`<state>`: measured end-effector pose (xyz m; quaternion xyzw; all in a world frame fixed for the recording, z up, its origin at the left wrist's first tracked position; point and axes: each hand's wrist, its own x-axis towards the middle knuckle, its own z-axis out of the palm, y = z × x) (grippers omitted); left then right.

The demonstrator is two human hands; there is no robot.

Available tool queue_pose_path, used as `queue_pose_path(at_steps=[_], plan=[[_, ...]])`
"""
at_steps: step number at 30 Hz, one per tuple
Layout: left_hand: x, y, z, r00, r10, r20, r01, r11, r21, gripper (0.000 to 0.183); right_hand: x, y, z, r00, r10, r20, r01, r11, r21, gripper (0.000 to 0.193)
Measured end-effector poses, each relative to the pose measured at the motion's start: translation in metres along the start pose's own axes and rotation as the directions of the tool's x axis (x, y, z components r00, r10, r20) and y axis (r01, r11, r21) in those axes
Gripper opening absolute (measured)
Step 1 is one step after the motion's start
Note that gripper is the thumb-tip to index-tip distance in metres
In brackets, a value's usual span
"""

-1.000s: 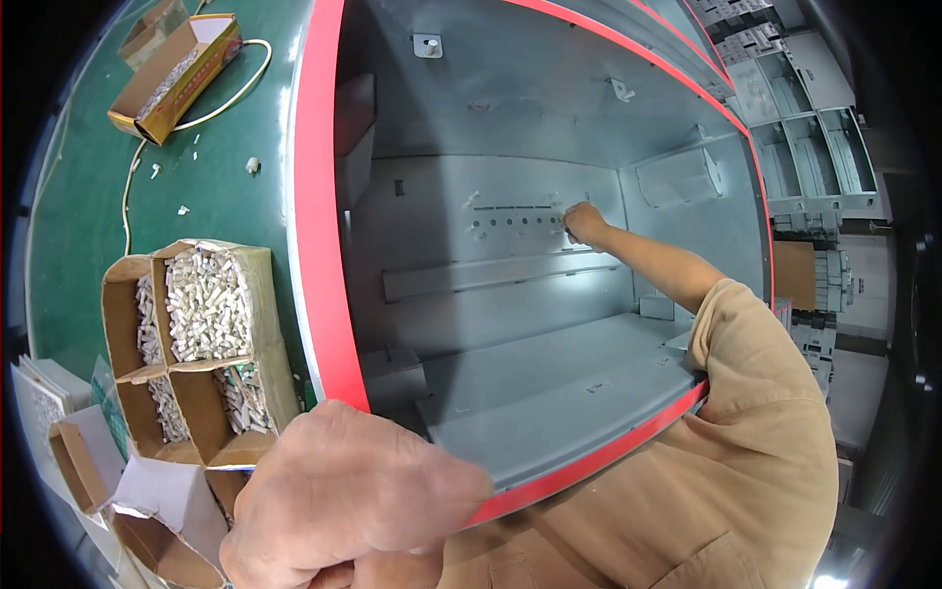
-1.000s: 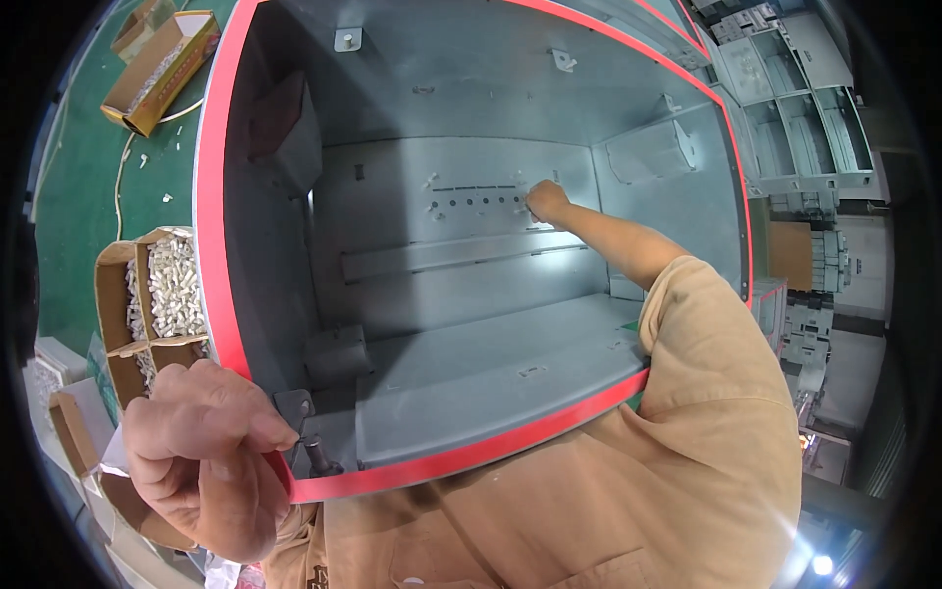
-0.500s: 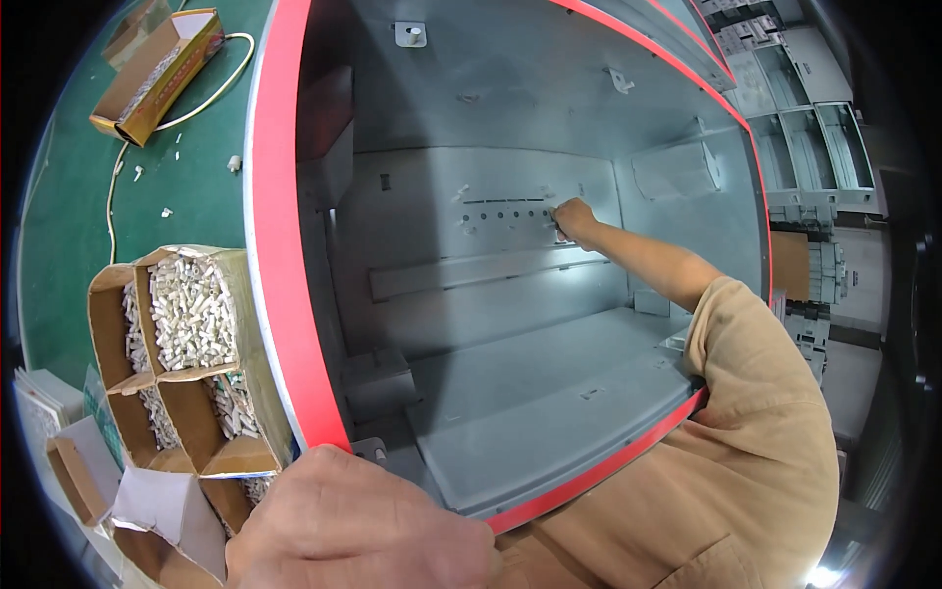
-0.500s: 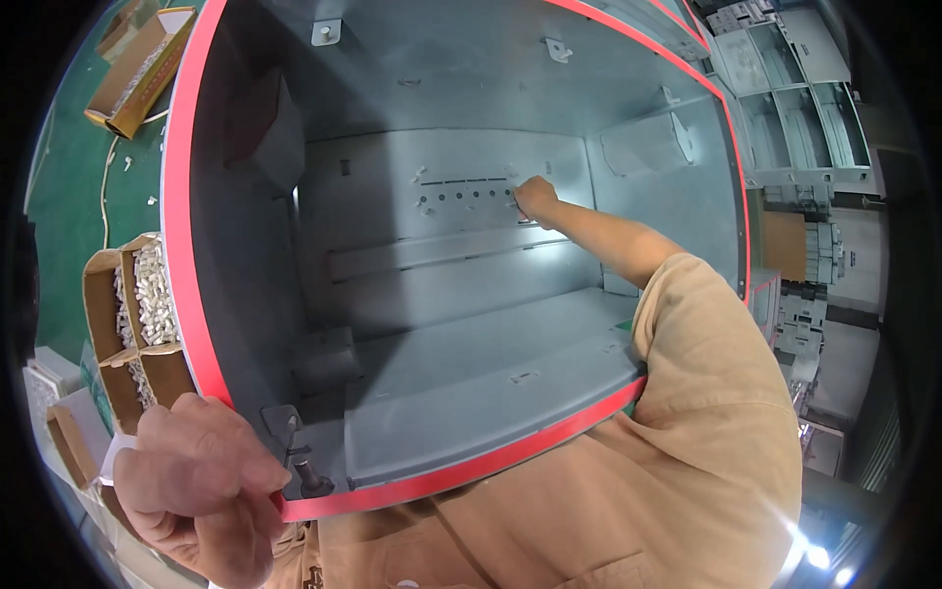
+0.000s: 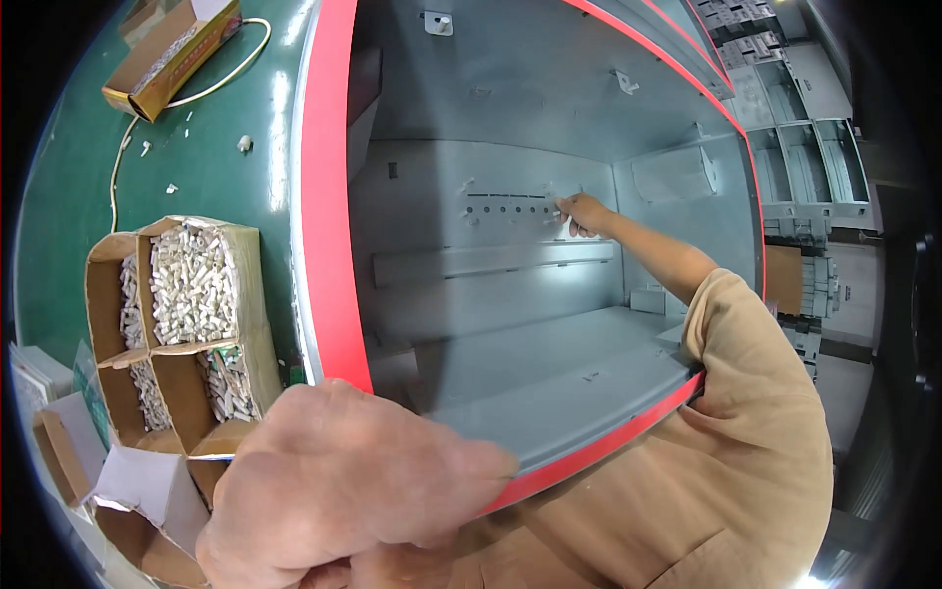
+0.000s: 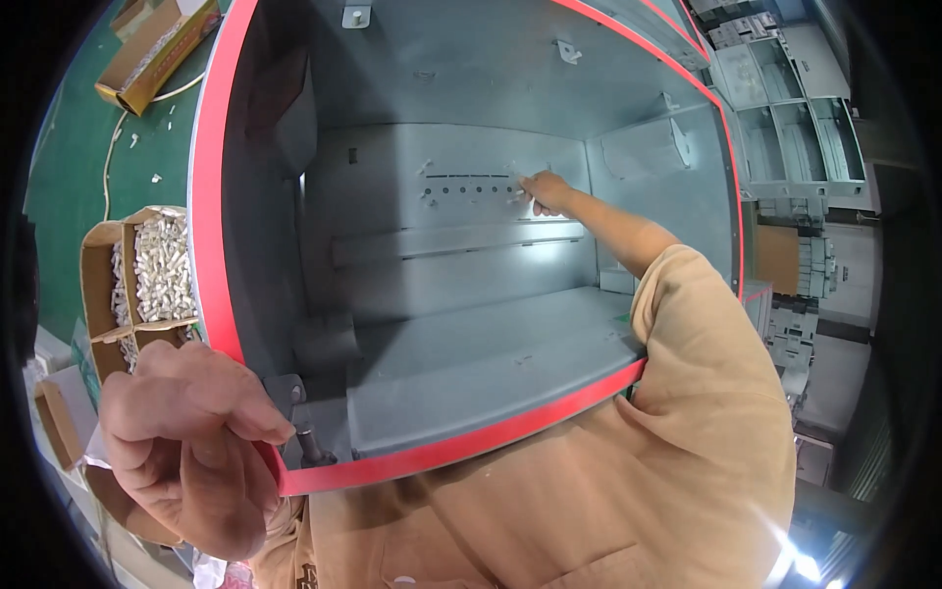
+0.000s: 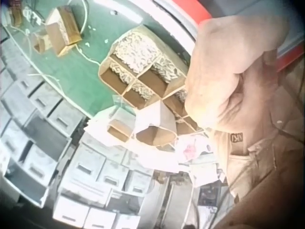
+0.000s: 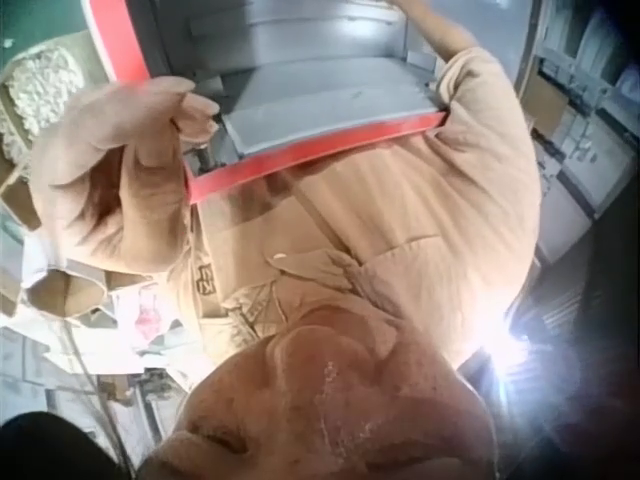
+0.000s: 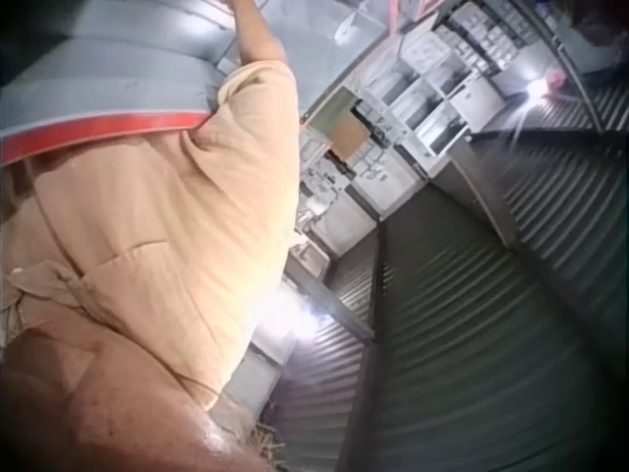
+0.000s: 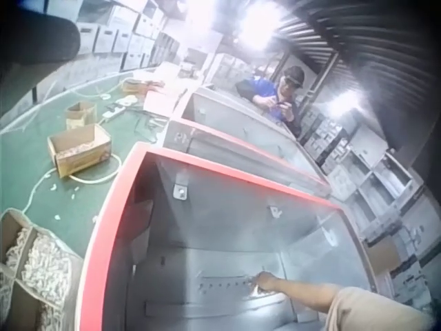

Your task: The person inserts small metal pins into pre-drilled holes in a grey metal enclosure by hand.

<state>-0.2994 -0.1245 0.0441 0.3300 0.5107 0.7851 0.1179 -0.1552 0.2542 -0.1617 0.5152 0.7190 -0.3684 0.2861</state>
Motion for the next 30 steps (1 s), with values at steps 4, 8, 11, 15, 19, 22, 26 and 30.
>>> queue_pose_path(at_steps=[4, 8, 11, 15, 19, 22, 26, 30], plan=[[-0.003, -0.002, -0.002, 0.999, -0.017, -0.051, 0.016, 1.0, -0.021, 0.009, -0.005, 0.003, -0.007, 0.991, -0.105, -0.084, 0.1, 0.993, -0.057, 0.023], [0.001, -0.007, -0.007, 0.998, -0.01, 0.055, 0.013, 0.998, -0.061, 0.008, -0.005, 0.001, -0.001, 0.957, -0.274, -0.093, 0.243, 0.937, -0.252, 0.016], [0.004, 0.0, 0.0, 1.0, -0.012, -0.027, 0.013, 1.0, 0.027, 0.006, -0.002, 0.005, 0.003, 0.906, -0.407, -0.112, 0.346, 0.868, -0.356, 0.018], [0.006, 0.004, 0.004, 0.997, -0.081, -0.001, 0.081, 0.996, 0.04, 0.006, 0.012, 0.019, 0.007, 0.842, -0.492, -0.221, 0.376, 0.829, -0.414, 0.018], [0.012, 0.012, -0.006, 0.99, -0.109, 0.088, 0.118, 0.988, -0.095, 0.007, 0.012, 0.012, 0.019, 0.898, -0.38, -0.22, 0.289, 0.889, -0.355, 0.018], [0.011, 0.011, -0.009, 0.99, -0.094, 0.109, 0.105, 0.989, -0.1, 0.008, 0.002, 0.004, 0.021, 0.936, -0.273, -0.223, 0.205, 0.937, -0.282, 0.016], [0.007, 0.011, -0.008, 0.995, -0.058, 0.08, 0.067, 0.991, -0.115, 0.008, 0.027, 0.023, 0.021, 0.89, -0.452, -0.056, 0.306, 0.685, -0.661, 0.014], [0.01, 0.007, -0.008, 0.996, -0.066, 0.064, 0.072, 0.993, -0.091, 0.009, 0.044, 0.026, 0.039, 0.85, -0.526, 0.041, 0.25, 0.334, -0.909, 0.018]])
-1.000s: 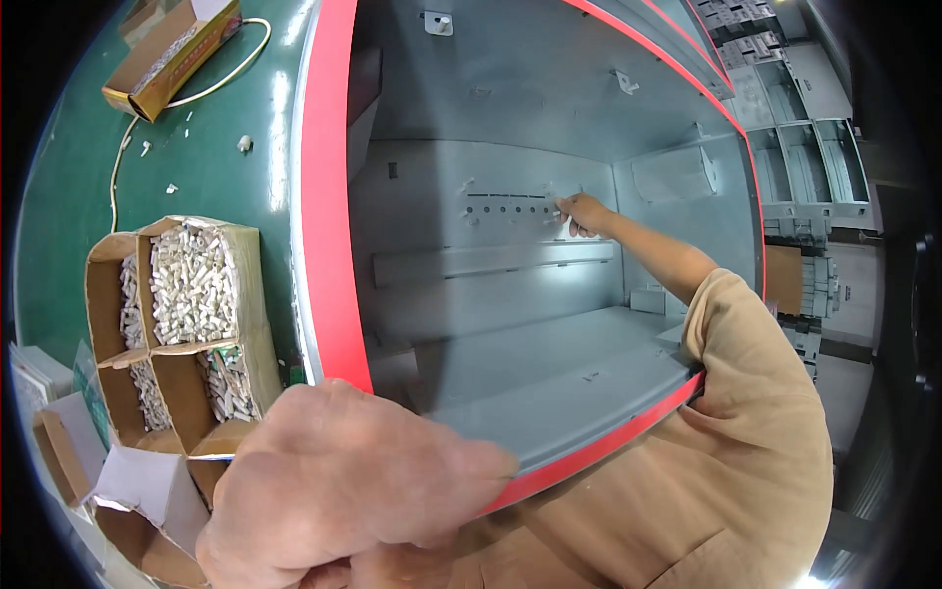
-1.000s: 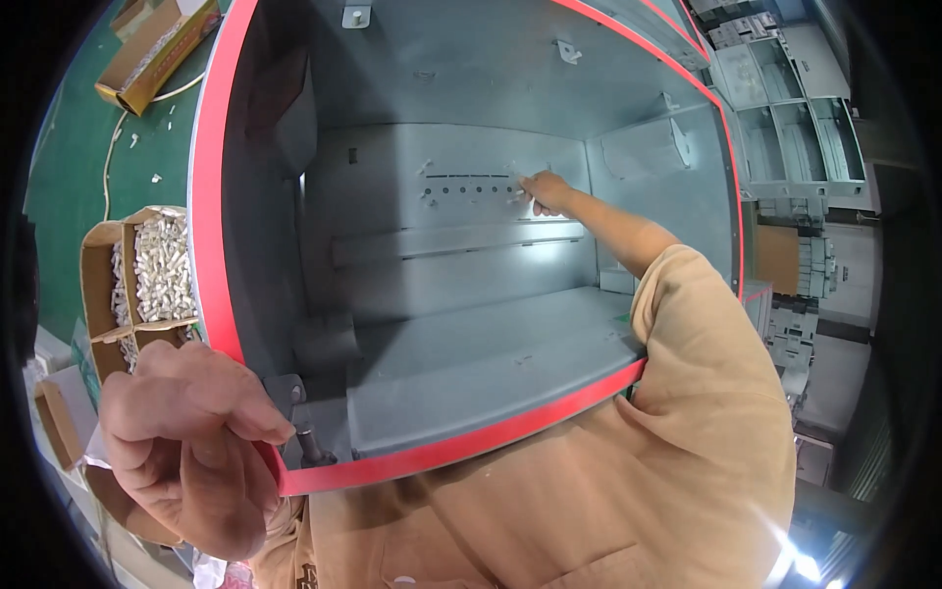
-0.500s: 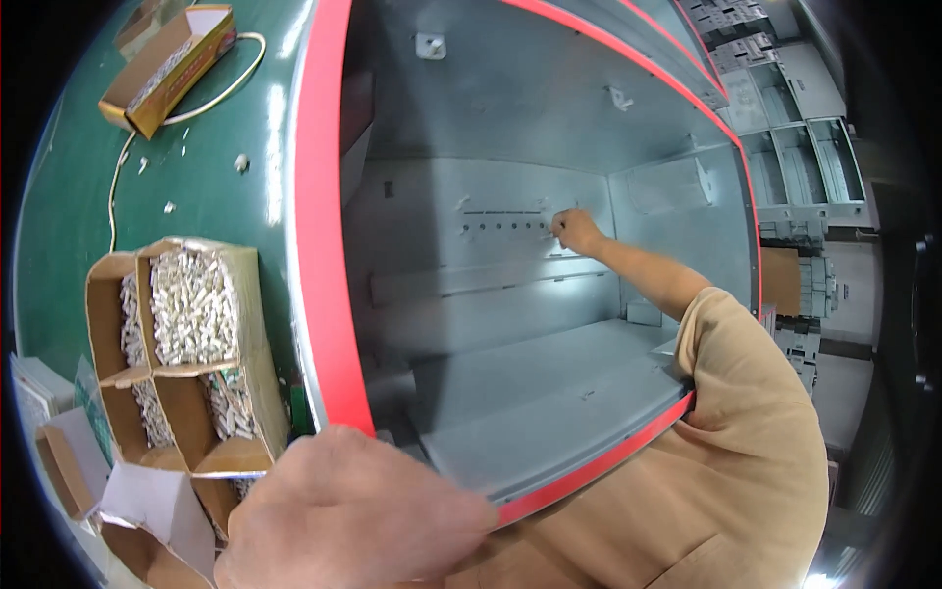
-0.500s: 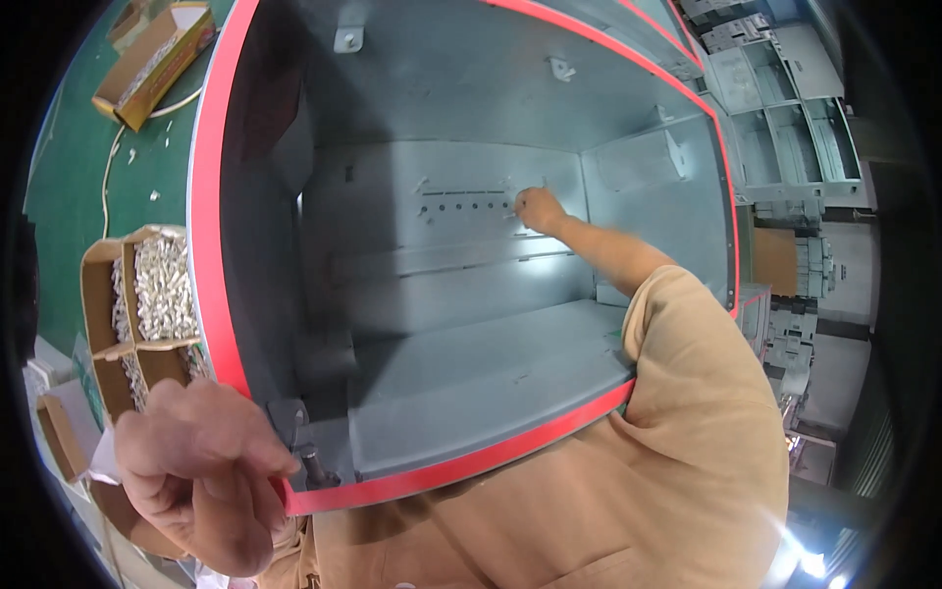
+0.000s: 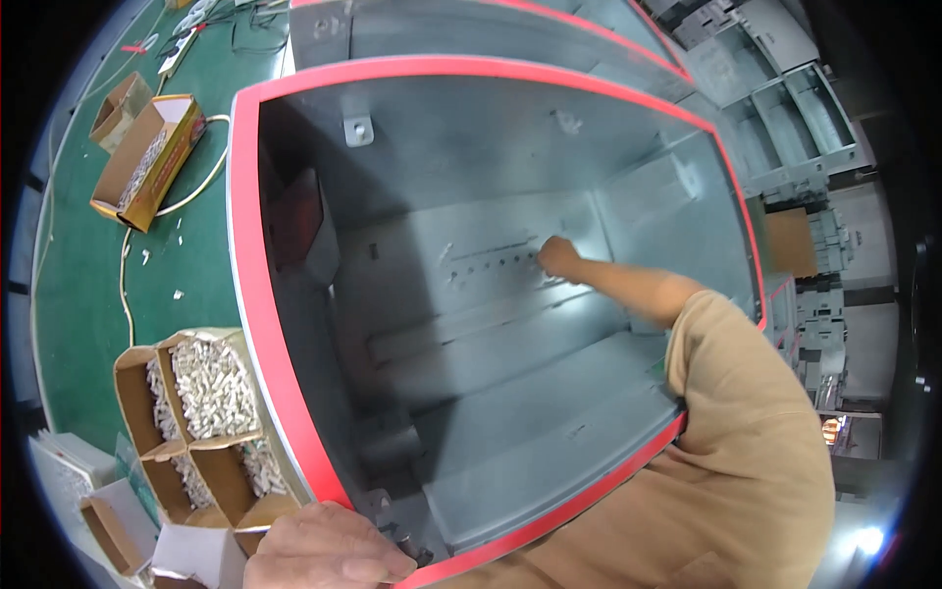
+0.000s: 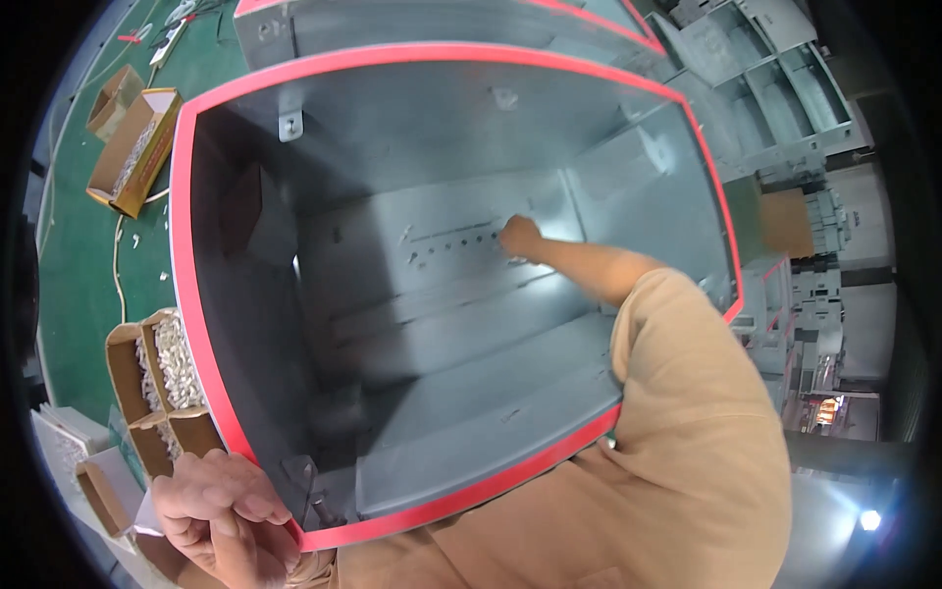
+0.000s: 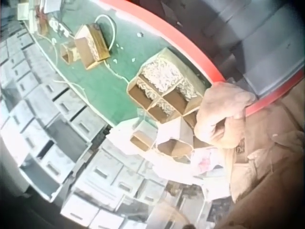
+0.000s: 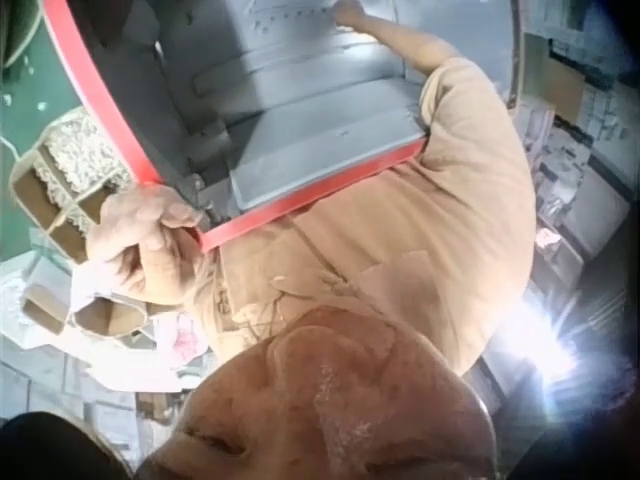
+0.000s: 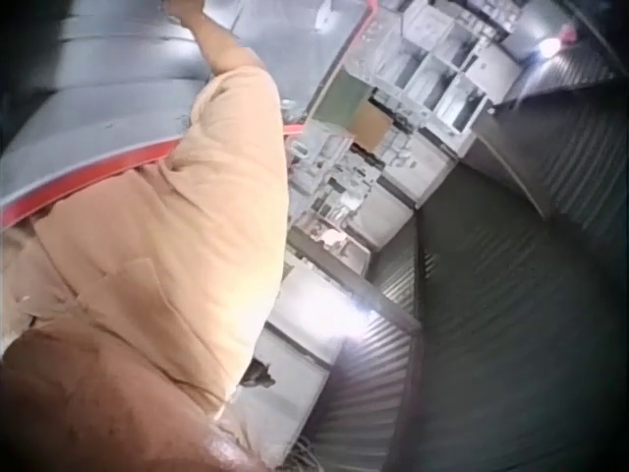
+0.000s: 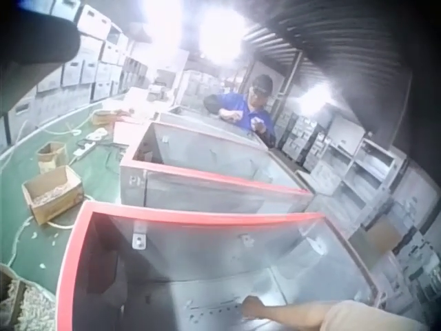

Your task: The person inserts small metal pins into pre-drilled holes in a grey metal enclosure by hand.

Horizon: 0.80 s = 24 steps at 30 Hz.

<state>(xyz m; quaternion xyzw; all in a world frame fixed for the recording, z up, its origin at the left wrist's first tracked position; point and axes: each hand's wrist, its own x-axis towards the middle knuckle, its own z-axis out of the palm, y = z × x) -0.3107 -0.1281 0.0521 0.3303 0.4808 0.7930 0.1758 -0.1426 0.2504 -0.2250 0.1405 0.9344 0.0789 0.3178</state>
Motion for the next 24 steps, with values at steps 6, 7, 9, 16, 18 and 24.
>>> queue_pose_path(at_steps=[6, 7, 9, 16, 18, 24], plan=[[-0.002, -0.003, 0.012, 0.999, -0.023, -0.034, 0.021, 0.998, -0.06, 0.009, 0.002, 0.018, -0.011, 0.997, 0.082, 0.015, -0.083, 0.992, 0.095, 0.011], [-0.002, -0.002, 0.015, 0.998, -0.052, -0.024, 0.052, 0.998, -0.023, 0.009, 0.005, 0.025, -0.01, 0.97, 0.2, 0.138, -0.234, 0.922, 0.309, 0.011], [-0.004, 0.001, 0.016, 0.924, -0.152, -0.35, 0.038, 0.95, -0.311, 0.01, 0.003, 0.022, -0.018, 0.997, 0.039, 0.064, -0.04, 0.999, 0.003, 0.009], [-0.022, 0.005, -0.035, 0.872, -0.137, -0.47, -0.157, 0.831, -0.534, 0.012, -0.001, 0.011, -0.018, 0.926, 0.295, 0.237, -0.368, 0.56, 0.742, 0.016], [-0.033, 0.005, -0.049, 0.866, -0.137, -0.48, -0.156, 0.839, -0.522, 0.014, -0.006, 0.006, -0.022, 0.846, 0.43, 0.315, -0.463, 0.302, 0.833, 0.02], [-0.069, 0.013, -0.081, 0.811, -0.113, -0.574, -0.167, 0.896, -0.412, 0.017, -0.01, 0.007, -0.026, 0.863, 0.421, 0.28, -0.436, 0.34, 0.833, 0.019]])
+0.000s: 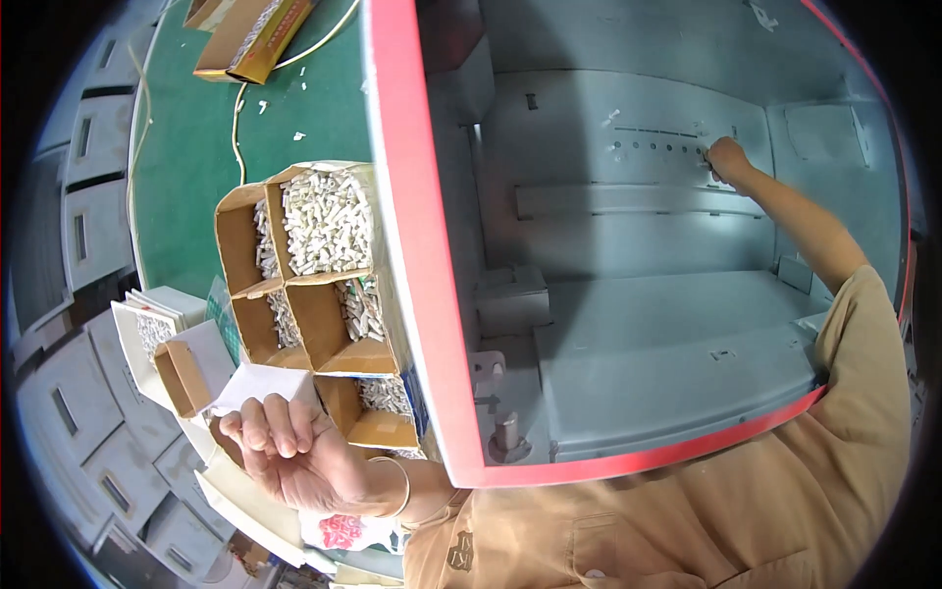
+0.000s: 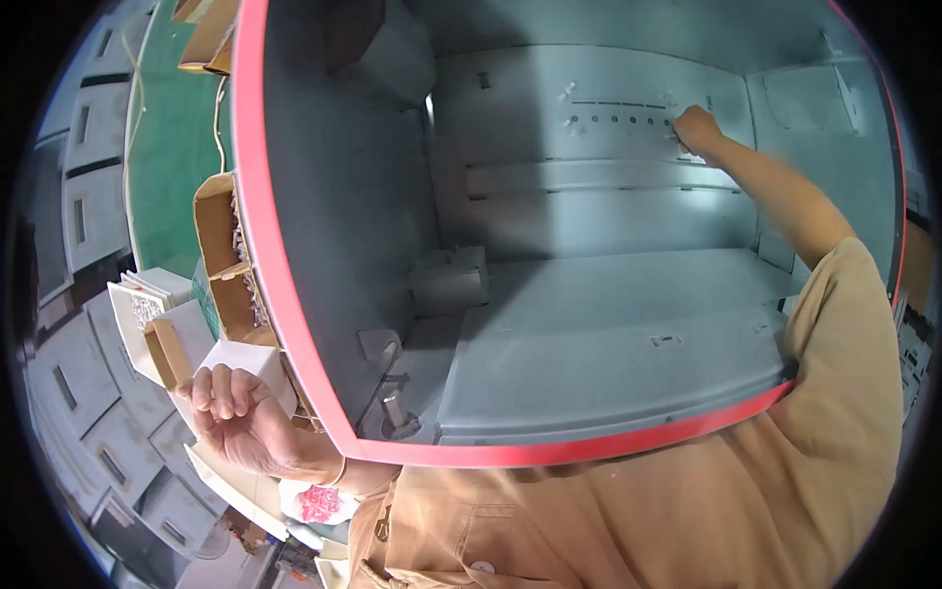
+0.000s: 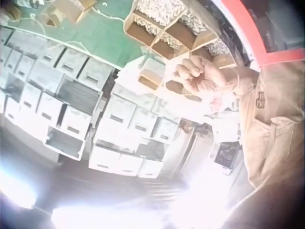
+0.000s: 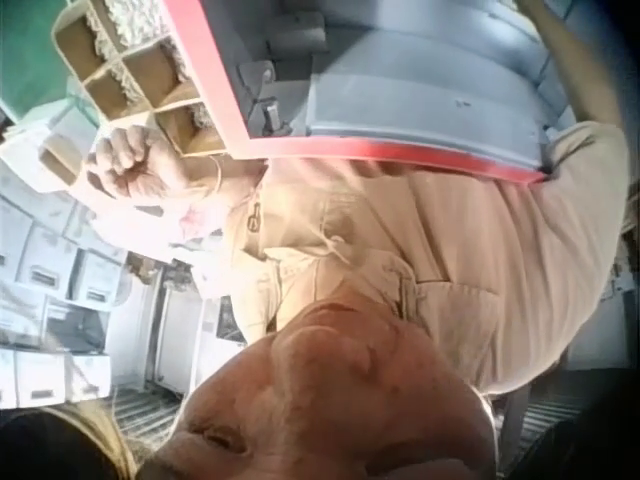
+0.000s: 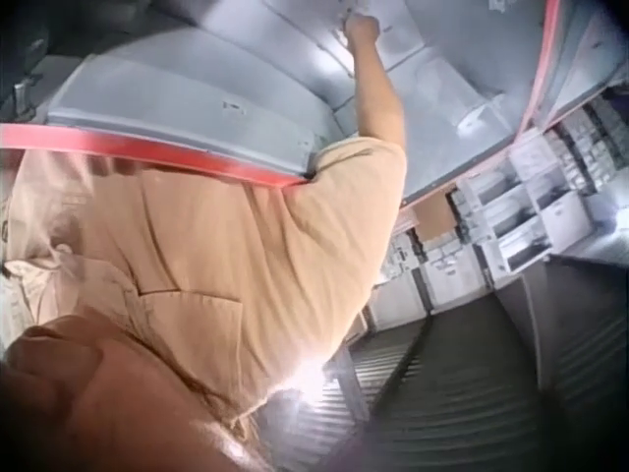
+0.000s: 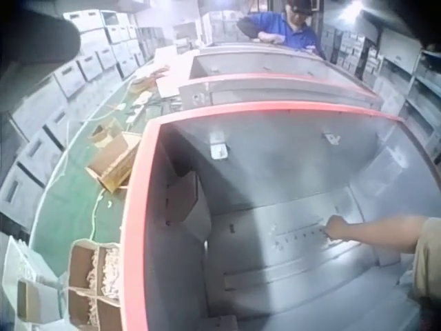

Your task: The person inserts small metal pins into pre-drilled holes in a grey metal enclosure by hand.

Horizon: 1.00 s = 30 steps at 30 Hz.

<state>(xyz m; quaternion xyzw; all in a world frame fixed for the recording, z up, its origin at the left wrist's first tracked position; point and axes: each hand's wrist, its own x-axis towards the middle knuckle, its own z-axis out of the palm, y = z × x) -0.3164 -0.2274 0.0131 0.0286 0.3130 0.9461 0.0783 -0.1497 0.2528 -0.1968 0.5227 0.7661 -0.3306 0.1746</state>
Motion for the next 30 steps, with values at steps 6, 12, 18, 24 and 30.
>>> queue_pose_path(at_steps=[6, 12, 18, 24, 30], plan=[[-0.02, 0.017, -0.042, 0.993, 0.017, -0.117, -0.001, 0.992, 0.129, 0.016, -0.007, -0.032, -0.032, 0.948, 0.092, 0.305, -0.013, 0.968, -0.253, 0.036], [-0.045, 0.015, -0.085, 0.91, 0.215, -0.355, 0.139, 0.649, 0.748, 0.02, -0.076, -0.099, -0.102, 0.959, -0.061, 0.278, 0.145, 0.944, -0.295, 0.042], [-0.056, 0.005, -0.129, 0.96, 0.211, -0.184, 0.175, 0.062, 0.983, 0.015, -0.216, -0.177, -0.093, 0.803, -0.457, 0.383, 0.482, 0.876, 0.034, 0.029], [-0.079, 0.025, -0.15, 0.889, 0.196, -0.414, 0.452, -0.229, 0.862, 0.02, -0.327, -0.182, -0.065, 0.424, -0.838, 0.344, 0.864, 0.488, 0.122, 0.023], [-0.088, 0.035, -0.155, 0.938, 0.116, -0.326, 0.306, 0.164, 0.938, 0.017, -0.335, -0.178, -0.021, 0.445, -0.888, 0.117, 0.885, 0.456, 0.099, 0.015]])
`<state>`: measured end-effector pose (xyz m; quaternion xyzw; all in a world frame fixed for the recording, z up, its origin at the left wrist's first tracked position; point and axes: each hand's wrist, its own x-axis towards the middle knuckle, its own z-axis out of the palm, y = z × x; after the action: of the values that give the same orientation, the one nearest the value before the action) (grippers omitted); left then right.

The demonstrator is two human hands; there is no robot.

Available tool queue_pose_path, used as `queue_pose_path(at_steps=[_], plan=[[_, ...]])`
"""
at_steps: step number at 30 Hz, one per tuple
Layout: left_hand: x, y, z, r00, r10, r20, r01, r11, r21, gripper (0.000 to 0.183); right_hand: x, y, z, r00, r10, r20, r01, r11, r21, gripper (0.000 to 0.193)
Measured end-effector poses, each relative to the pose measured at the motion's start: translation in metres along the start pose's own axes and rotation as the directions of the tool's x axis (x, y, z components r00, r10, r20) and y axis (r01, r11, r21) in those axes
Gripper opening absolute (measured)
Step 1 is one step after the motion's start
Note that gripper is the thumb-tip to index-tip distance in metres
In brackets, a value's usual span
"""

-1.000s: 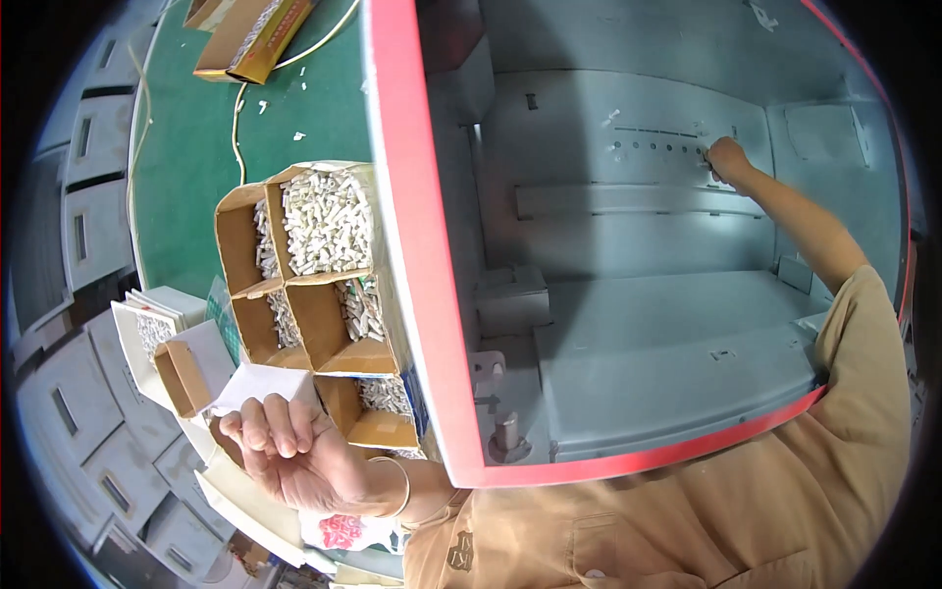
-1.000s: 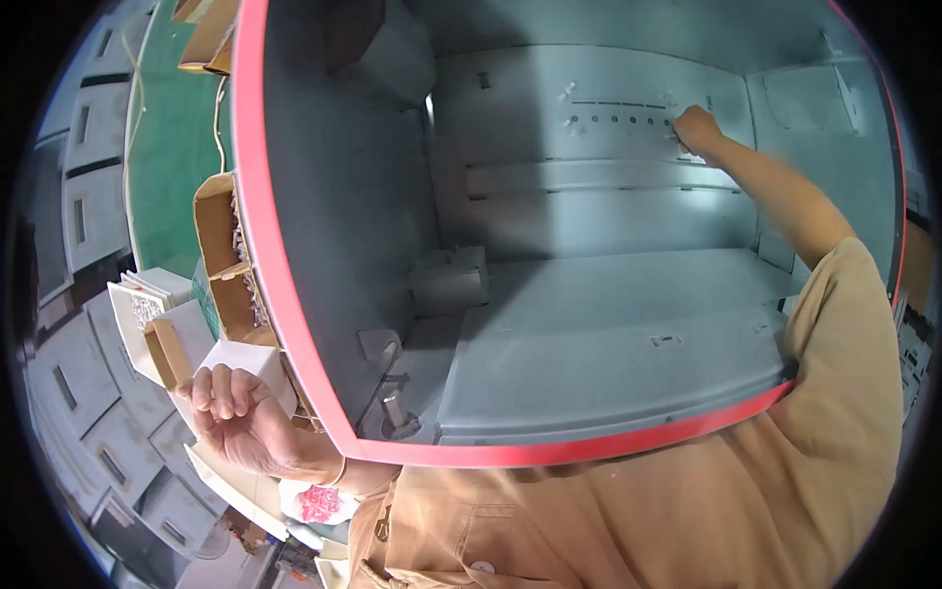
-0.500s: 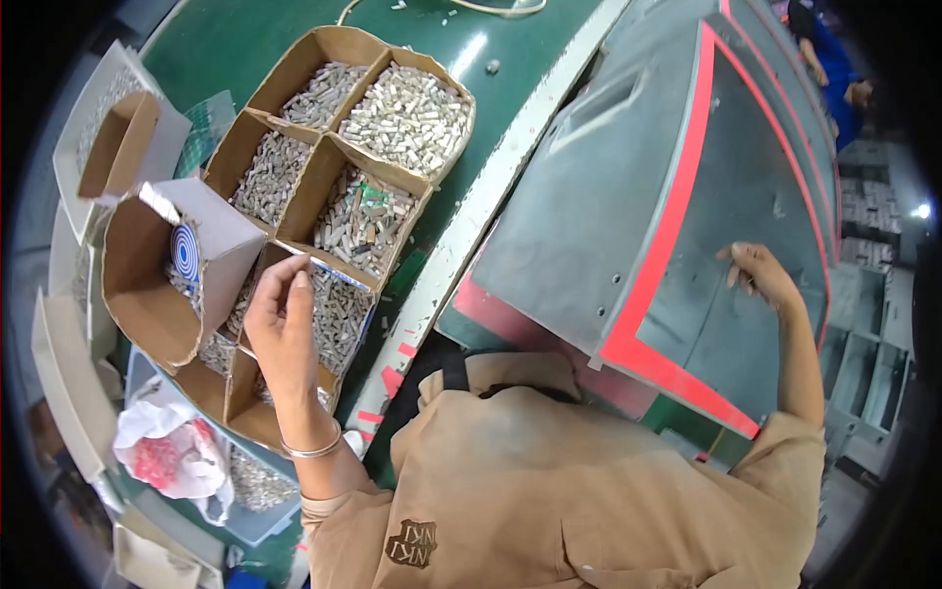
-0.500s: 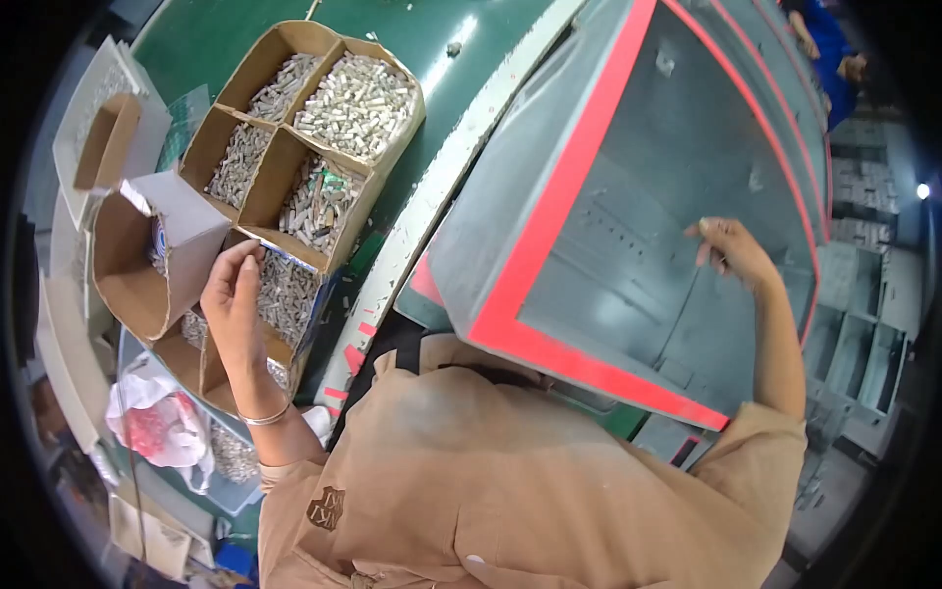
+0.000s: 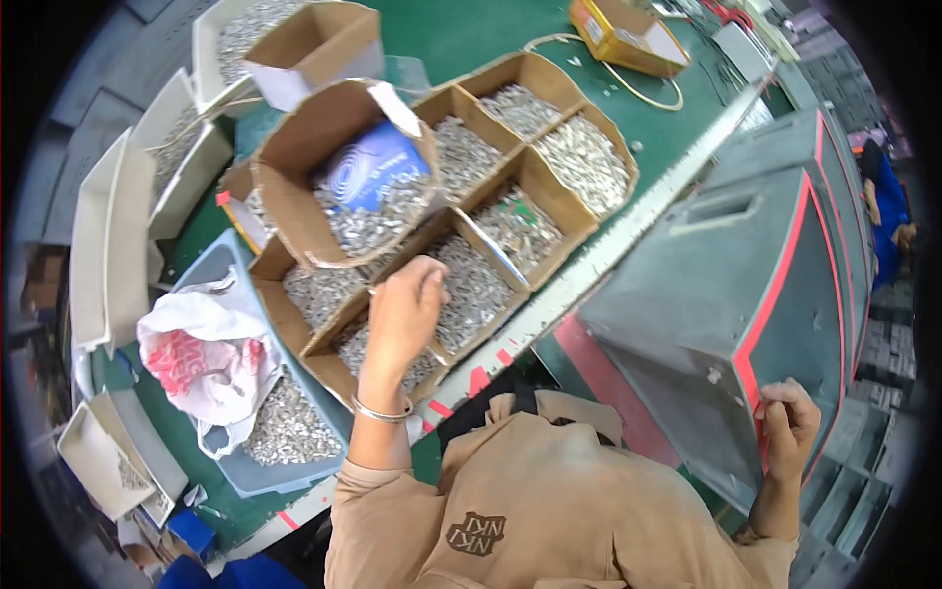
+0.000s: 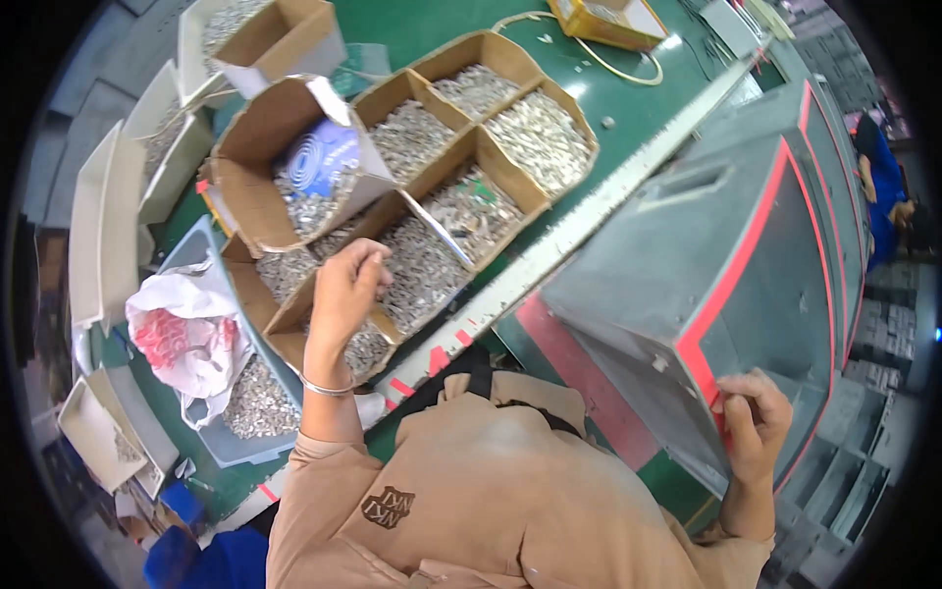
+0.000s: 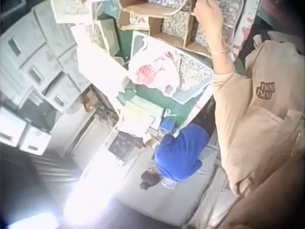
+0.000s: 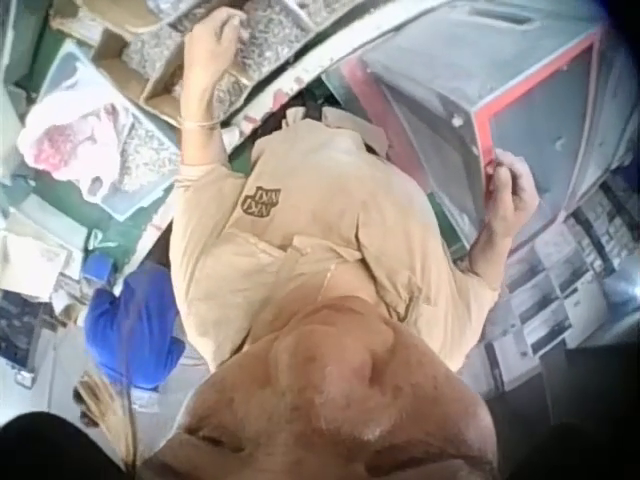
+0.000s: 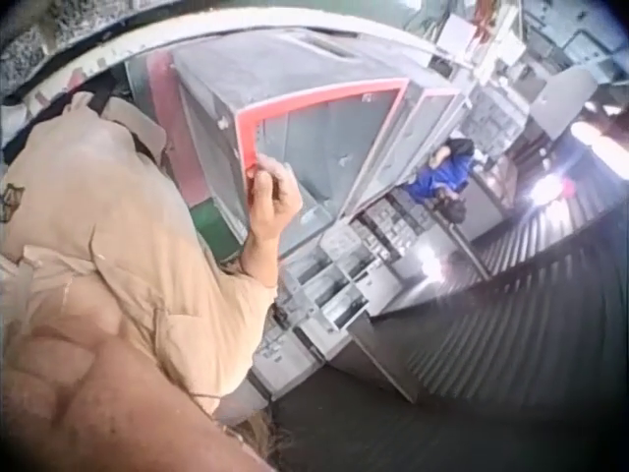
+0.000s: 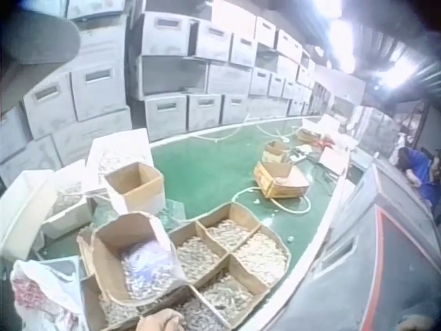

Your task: The person inserts small metal pins into pre-drilled holes in a grey metal enclosure by hand.

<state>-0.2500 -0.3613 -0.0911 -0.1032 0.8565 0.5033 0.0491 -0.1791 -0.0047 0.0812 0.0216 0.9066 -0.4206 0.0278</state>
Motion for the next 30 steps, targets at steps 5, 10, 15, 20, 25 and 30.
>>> queue_pose_path(at_steps=[5, 10, 15, 20, 25, 30], plan=[[-0.01, -0.006, -0.032, 0.995, 0.005, -0.096, 0.009, 0.99, 0.143, 0.015, -0.007, 0.027, -0.007, 0.985, -0.152, -0.077, 0.153, 0.988, 0.014, 0.011], [-0.048, -0.047, -0.069, 0.616, 0.082, -0.784, -0.069, 0.996, 0.05, 0.009, -0.003, 0.038, -0.012, 0.999, 0.039, -0.017, -0.029, 0.927, 0.375, 0.01], [-0.1, -0.128, -0.101, 0.545, -0.268, -0.795, 0.691, 0.68, 0.245, 0.009, 0.006, 0.042, -0.01, 0.996, 0.052, 0.07, -0.079, 0.885, 0.458, 0.011], [-0.117, -0.139, -0.077, 0.755, -0.191, -0.627, 0.589, 0.619, 0.52, 0.013, 0.008, 0.039, -0.01, 0.988, 0.13, 0.078, -0.152, 0.866, 0.477, 0.012], [-0.117, -0.141, -0.076, 0.875, -0.075, -0.479, 0.421, 0.605, 0.675, 0.017, 0.008, 0.039, -0.012, 0.989, 0.069, 0.129, -0.124, 0.864, 0.488, 0.011], [-0.118, -0.121, -0.086, 0.897, -0.107, -0.428, 0.382, 0.674, 0.632, 0.012, 0.006, 0.039, -0.011, 0.995, 0.017, 0.101, -0.064, 0.87, 0.489, 0.01]])
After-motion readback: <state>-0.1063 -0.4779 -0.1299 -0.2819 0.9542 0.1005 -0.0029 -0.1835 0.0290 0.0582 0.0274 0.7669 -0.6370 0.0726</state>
